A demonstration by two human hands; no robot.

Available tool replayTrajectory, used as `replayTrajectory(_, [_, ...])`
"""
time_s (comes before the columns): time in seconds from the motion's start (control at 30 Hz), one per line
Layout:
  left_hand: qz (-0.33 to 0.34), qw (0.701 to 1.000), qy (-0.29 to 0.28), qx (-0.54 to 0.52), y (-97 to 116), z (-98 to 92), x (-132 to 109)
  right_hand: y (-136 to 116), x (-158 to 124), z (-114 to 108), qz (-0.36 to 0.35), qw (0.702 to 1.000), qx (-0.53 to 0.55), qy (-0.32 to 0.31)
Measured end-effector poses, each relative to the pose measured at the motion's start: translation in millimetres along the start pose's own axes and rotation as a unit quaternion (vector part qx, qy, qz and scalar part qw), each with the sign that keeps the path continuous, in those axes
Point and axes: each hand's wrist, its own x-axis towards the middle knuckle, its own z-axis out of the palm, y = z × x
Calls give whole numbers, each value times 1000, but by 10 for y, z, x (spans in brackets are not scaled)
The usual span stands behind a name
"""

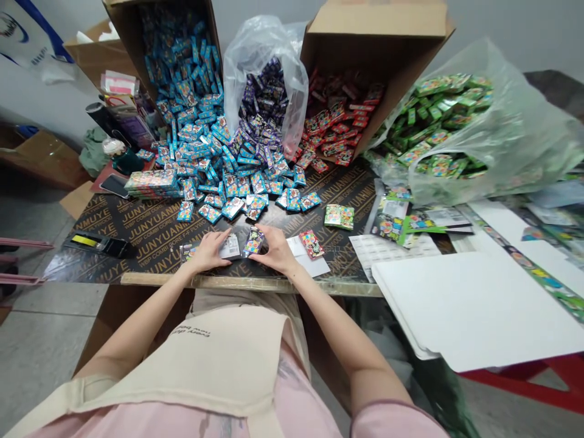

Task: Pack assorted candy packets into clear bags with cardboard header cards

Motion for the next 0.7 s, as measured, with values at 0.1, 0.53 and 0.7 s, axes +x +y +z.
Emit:
replayTrajectory(0.1, [30, 999, 26, 4, 41, -3, -23, 17, -6, 51, 0, 1000, 16, -20])
replayTrajectory(0.53, [-23, 979, 182, -88, 445, -163, 116, -302, 234, 67, 128, 952, 250, 118])
replayTrajectory(0.7, [-19, 967, 242, -73, 676, -121, 226, -566, 370, 266, 243, 833, 456, 198])
